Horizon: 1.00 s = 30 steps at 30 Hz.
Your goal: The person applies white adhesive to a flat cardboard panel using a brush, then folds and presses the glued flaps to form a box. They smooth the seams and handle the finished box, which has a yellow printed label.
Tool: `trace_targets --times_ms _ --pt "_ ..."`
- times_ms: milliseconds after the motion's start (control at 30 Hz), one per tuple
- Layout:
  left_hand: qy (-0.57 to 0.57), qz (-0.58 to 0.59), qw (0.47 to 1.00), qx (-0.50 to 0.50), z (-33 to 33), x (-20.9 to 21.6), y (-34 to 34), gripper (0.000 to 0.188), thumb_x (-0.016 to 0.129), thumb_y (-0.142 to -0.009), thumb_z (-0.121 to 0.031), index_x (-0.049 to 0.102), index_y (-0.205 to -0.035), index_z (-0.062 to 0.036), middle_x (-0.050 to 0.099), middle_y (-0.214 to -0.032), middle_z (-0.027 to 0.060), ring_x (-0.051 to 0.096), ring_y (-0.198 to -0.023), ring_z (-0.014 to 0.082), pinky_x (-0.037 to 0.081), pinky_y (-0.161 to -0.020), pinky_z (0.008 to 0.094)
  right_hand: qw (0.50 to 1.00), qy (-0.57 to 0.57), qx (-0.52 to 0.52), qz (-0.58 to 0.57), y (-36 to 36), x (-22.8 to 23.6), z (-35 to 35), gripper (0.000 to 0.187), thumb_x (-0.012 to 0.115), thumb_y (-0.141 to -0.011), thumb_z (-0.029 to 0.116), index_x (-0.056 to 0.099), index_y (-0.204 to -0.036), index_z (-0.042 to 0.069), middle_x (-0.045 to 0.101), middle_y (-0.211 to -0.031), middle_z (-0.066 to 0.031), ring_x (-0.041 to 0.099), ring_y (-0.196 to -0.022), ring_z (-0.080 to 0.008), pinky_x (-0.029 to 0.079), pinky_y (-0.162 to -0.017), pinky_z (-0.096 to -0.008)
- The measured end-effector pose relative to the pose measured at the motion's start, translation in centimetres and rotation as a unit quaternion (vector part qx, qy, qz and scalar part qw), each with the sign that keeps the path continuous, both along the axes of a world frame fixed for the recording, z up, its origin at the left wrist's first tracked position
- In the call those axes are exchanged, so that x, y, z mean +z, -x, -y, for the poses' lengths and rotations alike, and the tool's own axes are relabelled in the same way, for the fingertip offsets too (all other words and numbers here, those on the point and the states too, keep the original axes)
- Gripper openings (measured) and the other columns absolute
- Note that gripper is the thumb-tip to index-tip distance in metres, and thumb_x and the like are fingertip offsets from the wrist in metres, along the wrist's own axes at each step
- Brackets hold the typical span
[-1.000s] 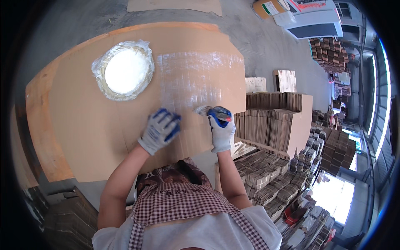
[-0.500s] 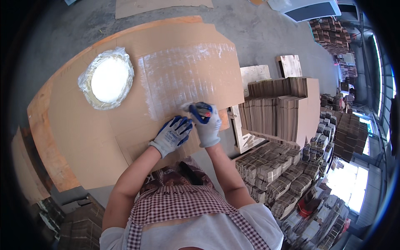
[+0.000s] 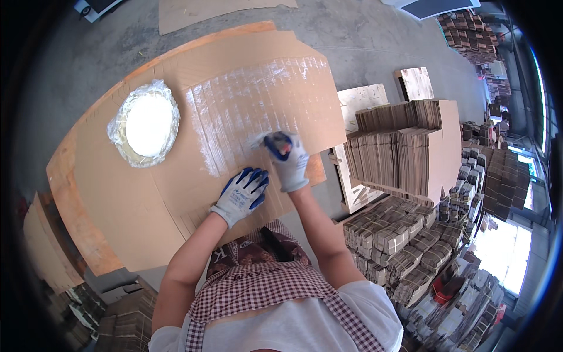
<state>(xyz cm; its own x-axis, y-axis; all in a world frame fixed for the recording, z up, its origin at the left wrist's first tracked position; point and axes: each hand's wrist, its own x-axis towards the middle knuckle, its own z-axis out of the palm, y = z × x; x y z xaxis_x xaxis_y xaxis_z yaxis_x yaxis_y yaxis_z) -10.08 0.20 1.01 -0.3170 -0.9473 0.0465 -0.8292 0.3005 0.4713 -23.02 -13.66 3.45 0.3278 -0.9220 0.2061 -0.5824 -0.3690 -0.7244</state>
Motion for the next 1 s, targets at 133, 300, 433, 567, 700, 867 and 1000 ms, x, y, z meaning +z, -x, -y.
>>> trace_targets --times_ms 133,300,433,567,700,867,1000 --pt "0.031 -0.025 0.999 0.012 -0.3 0.0 -0.3 0.046 0.063 -0.090 -0.031 0.060 -0.129 -0.0069 0.059 -0.135 0.0113 0.054 -0.127 0.0279 0.039 -0.113 0.0453 0.998 -0.034 -0.047 0.013 0.3 1.1 0.8 0.042 0.082 -0.074 0.012 0.064 -0.112 0.009 0.067 -0.107 -0.0137 0.068 -0.093 -0.0344 0.055 -0.077 -0.0406" --pt "0.010 -0.015 1.000 0.016 -0.1 0.3 0.0 0.047 0.064 -0.089 -0.031 0.060 -0.129 -0.0064 0.058 -0.136 0.0109 0.054 -0.126 0.0285 0.040 -0.112 0.0461 0.998 0.024 0.060 -0.015 -1.0 0.7 -0.4 0.043 0.082 -0.074 0.014 0.064 -0.113 0.008 0.067 -0.112 -0.0145 0.067 -0.095 -0.0367 0.055 -0.081 -0.0412" --pt "0.026 -0.017 1.000 0.003 0.2 0.5 0.0 0.046 0.064 -0.090 -0.032 0.061 -0.128 -0.0070 0.058 -0.137 0.0105 0.055 -0.125 0.0287 0.040 -0.111 0.0462 0.994 0.033 -0.105 0.026 1.8 -0.1 5.1 0.033 0.080 -0.080 0.011 0.064 -0.109 0.006 0.069 -0.101 -0.0134 0.067 -0.085 -0.0327 0.054 -0.077 -0.0403" --pt "0.019 -0.021 0.999 0.022 0.0 0.7 0.4 0.047 0.065 -0.089 -0.033 0.060 -0.128 -0.0074 0.057 -0.136 0.0110 0.055 -0.124 0.0294 0.040 -0.111 0.0474 0.918 -0.238 -0.213 0.233 4.9 1.3 5.5 0.033 0.083 -0.079 0.008 0.062 -0.104 0.003 0.066 -0.083 -0.0039 0.061 -0.066 -0.0126 0.052 -0.060 -0.0278" --pt "0.022 -0.018 0.999 -0.021 2.7 0.5 3.2 0.053 0.064 -0.089 -0.038 0.058 -0.133 -0.0090 0.057 -0.137 0.0112 0.052 -0.128 0.0307 0.036 -0.114 0.0503 0.894 -0.280 -0.223 0.268 4.7 -0.2 4.4 0.031 0.084 -0.079 0.007 0.062 -0.101 0.003 0.065 -0.079 -0.0016 0.059 -0.062 -0.0083 0.049 -0.053 -0.0253" --pt "-0.001 0.034 0.999 -0.037 6.7 -0.4 5.4 0.062 0.058 -0.093 -0.045 0.048 -0.145 -0.0125 0.047 -0.149 0.0115 0.040 -0.141 0.0299 0.024 -0.121 0.0513 0.890 -0.235 -0.262 0.291 6.8 -1.0 9.9 0.022 0.080 -0.086 0.015 0.066 -0.098 0.004 0.063 -0.079 0.0009 0.056 -0.061 -0.0080 0.046 -0.052 -0.0254" --pt "-0.026 0.060 0.997 -0.038 6.6 -0.9 5.1 0.064 0.056 -0.094 -0.047 0.046 -0.147 -0.0132 0.042 -0.155 0.0112 0.038 -0.142 0.0300 0.022 -0.122 0.0510 0.917 -0.197 -0.259 0.230 8.3 0.2 11.4 0.018 0.075 -0.091 0.013 0.067 -0.102 0.000 0.067 -0.082 -0.0011 0.057 -0.063 -0.0067 0.047 -0.054 -0.0239"
